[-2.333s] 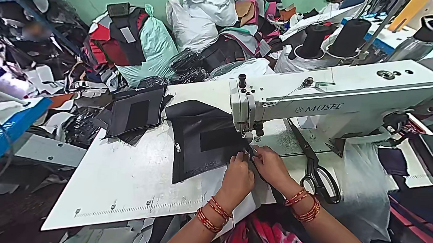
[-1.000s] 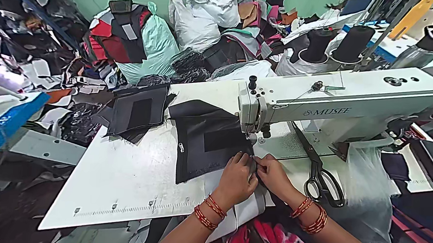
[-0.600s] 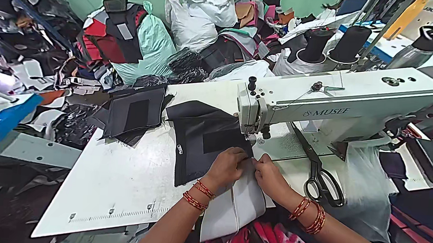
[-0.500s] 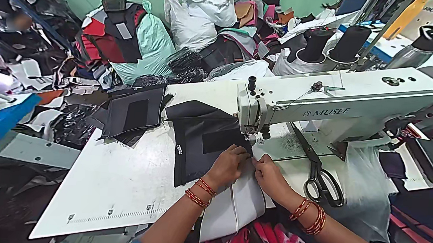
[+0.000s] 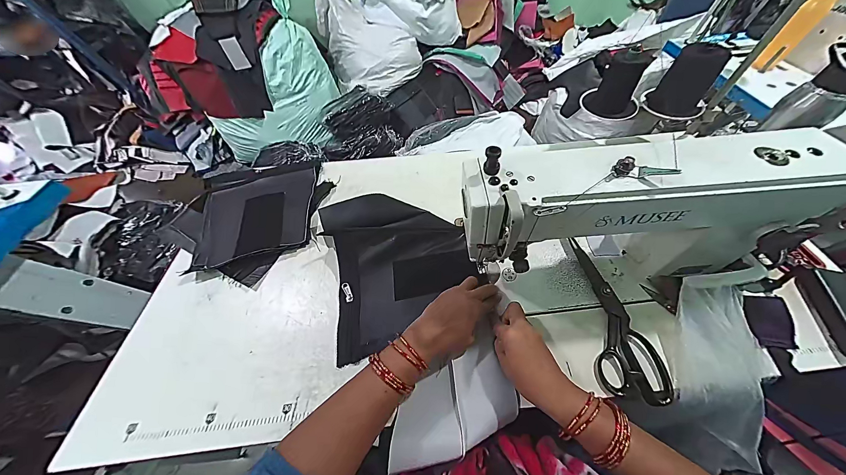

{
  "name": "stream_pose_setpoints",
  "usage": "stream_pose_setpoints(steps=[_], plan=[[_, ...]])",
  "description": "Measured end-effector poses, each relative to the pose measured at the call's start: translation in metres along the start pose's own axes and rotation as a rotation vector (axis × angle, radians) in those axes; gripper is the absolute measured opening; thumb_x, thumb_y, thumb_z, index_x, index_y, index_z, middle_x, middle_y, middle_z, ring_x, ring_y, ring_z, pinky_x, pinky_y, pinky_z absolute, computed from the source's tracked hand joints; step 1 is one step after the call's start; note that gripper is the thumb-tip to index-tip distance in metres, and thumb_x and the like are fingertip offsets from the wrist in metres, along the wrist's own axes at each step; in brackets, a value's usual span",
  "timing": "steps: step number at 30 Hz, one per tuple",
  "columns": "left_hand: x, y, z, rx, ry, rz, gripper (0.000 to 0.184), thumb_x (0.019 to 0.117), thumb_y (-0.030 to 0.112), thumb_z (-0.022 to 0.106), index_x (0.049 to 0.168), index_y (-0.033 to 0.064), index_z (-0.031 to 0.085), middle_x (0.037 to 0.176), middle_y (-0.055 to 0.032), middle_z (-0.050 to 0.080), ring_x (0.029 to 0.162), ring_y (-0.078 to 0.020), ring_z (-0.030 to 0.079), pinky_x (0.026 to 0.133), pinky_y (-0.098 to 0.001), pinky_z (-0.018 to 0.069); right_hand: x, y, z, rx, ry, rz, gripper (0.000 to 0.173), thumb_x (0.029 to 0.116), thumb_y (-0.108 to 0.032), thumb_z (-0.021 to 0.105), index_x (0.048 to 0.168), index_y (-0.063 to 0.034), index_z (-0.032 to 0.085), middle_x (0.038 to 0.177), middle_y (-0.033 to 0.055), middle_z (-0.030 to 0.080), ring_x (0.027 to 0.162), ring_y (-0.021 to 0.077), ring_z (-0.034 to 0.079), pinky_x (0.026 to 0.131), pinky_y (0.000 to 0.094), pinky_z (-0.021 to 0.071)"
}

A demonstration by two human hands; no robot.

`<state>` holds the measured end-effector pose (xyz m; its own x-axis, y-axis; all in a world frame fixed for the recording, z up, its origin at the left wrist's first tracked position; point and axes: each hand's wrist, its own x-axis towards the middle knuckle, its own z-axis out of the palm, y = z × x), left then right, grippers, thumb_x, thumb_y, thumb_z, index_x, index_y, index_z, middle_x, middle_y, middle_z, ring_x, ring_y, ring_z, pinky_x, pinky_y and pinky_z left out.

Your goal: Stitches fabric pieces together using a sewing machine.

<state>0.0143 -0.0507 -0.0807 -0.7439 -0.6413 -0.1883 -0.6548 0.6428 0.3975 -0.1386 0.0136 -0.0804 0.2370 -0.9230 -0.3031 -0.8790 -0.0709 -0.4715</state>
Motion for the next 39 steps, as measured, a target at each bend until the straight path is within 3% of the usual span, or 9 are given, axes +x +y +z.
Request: stream_pose_setpoints(steps=[2, 6, 11, 15, 20, 24, 29, 36, 39], plan=[[-0.002, -0.004, 0.004, 0.016, 0.009, 0.042, 0.064, 0.0742, -0.013, 0.069, 0.137, -0.0017, 0.062, 0.151, -0.0142, 0.054, 0.130, -0.0412, 0.054, 0.102, -0.0493, 0.0491, -0.001, 0.001, 0.001, 0.000, 0.018, 0.001, 0.031, 0.0989, 0.003, 0.047, 0.122, 0.0105, 0.067, 0.125, 0.0293, 0.056, 0.105, 0.0347, 0.065, 0.091, 0.0386, 0.0545], [-0.018, -0.019, 0.020, -0.051, 0.239, 0.159, 0.056, 0.0732, -0.011, 0.066, 0.129, -0.0037, 0.068, 0.143, -0.0152, 0.062, 0.128, -0.0380, 0.058, 0.108, -0.0432, 0.0464, 0.001, 0.001, 0.005, -0.006, 0.071, -0.017, 0.034, 0.0990, 0.003, 0.048, 0.127, 0.0080, 0.066, 0.120, 0.0284, 0.058, 0.099, 0.0343, 0.066, 0.087, 0.0380, 0.0559], [-0.022, -0.025, 0.041, -0.015, 0.432, 0.194, 0.042, 0.0864, 0.002, 0.057, 0.126, 0.0016, 0.071, 0.138, -0.0101, 0.066, 0.129, -0.0350, 0.059, 0.105, -0.0494, 0.0485, 0.001, 0.003, 0.008, -0.019, 0.109, -0.044, 0.034, 0.0965, 0.004, 0.051, 0.126, 0.0082, 0.066, 0.113, 0.0269, 0.059, 0.093, 0.0323, 0.067, 0.082, 0.0371, 0.0568], [-0.022, -0.023, 0.043, -0.028, 0.437, 0.157, 0.050, 0.0782, -0.004, 0.059, 0.127, 0.0004, 0.071, 0.138, -0.0122, 0.066, 0.134, -0.0370, 0.057, 0.109, -0.0520, 0.0461, 0.003, 0.003, 0.011, -0.035, 0.166, -0.076, 0.031, 0.0970, 0.004, 0.051, 0.123, 0.0085, 0.068, 0.110, 0.0262, 0.060, 0.090, 0.0316, 0.067, 0.079, 0.0351, 0.0573], [-0.015, -0.029, 0.037, -0.022, 0.446, 0.128, 0.045, 0.0842, -0.006, 0.055, 0.127, -0.0021, 0.070, 0.138, -0.0164, 0.065, 0.135, -0.0379, 0.056, 0.113, -0.0489, 0.0439, 0.017, 0.003, 0.010, 0.003, 0.215, -0.090, 0.032, 0.0959, 0.005, 0.052, 0.123, 0.0090, 0.068, 0.110, 0.0271, 0.060, 0.092, 0.0328, 0.067, 0.082, 0.0363, 0.0571], [-0.003, -0.040, 0.031, -0.016, 0.477, 0.121, 0.038, 0.0886, -0.007, 0.053, 0.121, -0.0032, 0.072, 0.128, -0.0202, 0.069, 0.129, -0.0381, 0.061, 0.113, -0.0448, 0.0460, 0.032, -0.002, -0.004, 0.063, 0.088, -0.024, 0.036, 0.1002, 0.003, 0.046, 0.132, 0.0090, 0.061, 0.126, 0.0294, 0.056, 0.111, 0.0361, 0.062, 0.097, 0.0389, 0.0520], [0.004, -0.047, 0.029, -0.068, 0.524, 0.117, 0.037, 0.0879, -0.010, 0.053, 0.118, -0.0047, 0.073, 0.125, -0.0225, 0.070, 0.127, -0.0398, 0.063, 0.112, -0.0471, 0.0466, 0.044, -0.008, -0.016, 0.086, -0.012, 0.031, 0.040, 0.1015, 0.002, 0.046, 0.139, 0.0081, 0.055, 0.141, 0.0300, 0.049, 0.126, 0.0369, 0.057, 0.107, 0.0398, 0.0467], [0.001, -0.045, 0.027, -0.171, 0.512, 0.085, 0.032, 0.0873, -0.013, 0.054, 0.113, -0.0098, 0.073, 0.125, -0.0255, 0.070, 0.130, -0.0430, 0.060, 0.116, -0.0496, 0.0425, 0.042, 0.009, -0.014, 0.280, 0.149, -0.061, 0.037, 0.0967, 0.002, 0.051, 0.130, 0.0065, 0.066, 0.123, 0.0285, 0.063, 0.115, 0.0350, 0.061, 0.101, 0.0401, 0.0484], [0.001, -0.044, 0.024, -0.197, 0.471, 0.062, 0.033, 0.0888, -0.013, 0.053, 0.115, -0.0096, 0.072, 0.126, -0.0254, 0.069, 0.132, -0.0428, 0.058, 0.118, -0.0483, 0.0402, 0.045, 0.020, -0.017, 0.439, 0.149, -0.051, 0.036, 0.0966, 0.001, 0.052, 0.130, 0.0034, 0.067, 0.121, 0.0235, 0.065, 0.109, 0.0282, 0.062, 0.097, 0.0362, 0.0489]])
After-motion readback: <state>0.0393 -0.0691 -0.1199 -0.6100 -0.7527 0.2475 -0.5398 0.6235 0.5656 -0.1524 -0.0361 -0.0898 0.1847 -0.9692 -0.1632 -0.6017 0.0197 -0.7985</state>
